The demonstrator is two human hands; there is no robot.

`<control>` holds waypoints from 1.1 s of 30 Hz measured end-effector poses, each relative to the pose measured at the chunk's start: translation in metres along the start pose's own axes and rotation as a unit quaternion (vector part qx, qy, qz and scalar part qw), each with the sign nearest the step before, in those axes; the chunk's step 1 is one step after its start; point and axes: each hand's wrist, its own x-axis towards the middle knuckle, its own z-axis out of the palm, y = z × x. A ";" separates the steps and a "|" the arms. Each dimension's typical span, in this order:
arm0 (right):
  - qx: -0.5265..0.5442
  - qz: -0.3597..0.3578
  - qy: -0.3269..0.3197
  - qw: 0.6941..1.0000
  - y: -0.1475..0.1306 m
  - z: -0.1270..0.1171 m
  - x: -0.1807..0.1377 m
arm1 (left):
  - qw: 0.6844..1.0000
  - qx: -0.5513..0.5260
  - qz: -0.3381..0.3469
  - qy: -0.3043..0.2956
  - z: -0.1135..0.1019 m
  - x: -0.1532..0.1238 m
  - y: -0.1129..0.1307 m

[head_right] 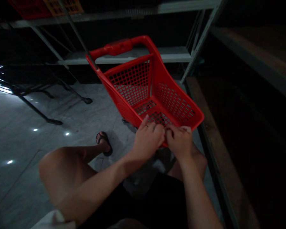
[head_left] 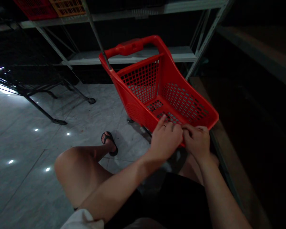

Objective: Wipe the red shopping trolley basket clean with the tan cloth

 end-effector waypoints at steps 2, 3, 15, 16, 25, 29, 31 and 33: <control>0.028 -0.006 -0.002 1.000 0.006 0.003 0.009 | 1.000 -0.015 0.001 0.005 0.004 -0.006 0.023; 0.038 -0.007 -0.004 0.999 0.008 0.004 0.012 | 1.000 -0.019 0.009 0.004 0.005 -0.006 0.026; 0.048 0.064 -0.003 0.997 0.033 0.008 0.024 | 0.983 0.170 -0.063 -0.024 -0.043 0.049 -0.193; 0.052 0.074 -0.007 0.996 0.036 0.009 0.028 | 0.981 0.170 -0.097 -0.008 -0.049 0.052 -0.211; -0.001 0.029 -0.117 0.993 0.027 0.019 0.078 | 0.987 0.060 -0.144 0.050 -0.009 0.017 -0.117; 0.061 0.021 -0.147 0.987 -0.005 0.019 0.069 | 0.994 0.000 -0.098 0.051 0.015 0.002 -0.041; 0.061 0.020 -0.148 0.987 -0.015 0.017 0.058 | 0.998 -0.001 -0.039 0.047 0.015 -0.003 -0.033; 0.007 0.035 -0.155 0.987 -0.018 0.016 0.050 | 0.999 0.018 0.026 0.036 0.007 -0.011 -0.049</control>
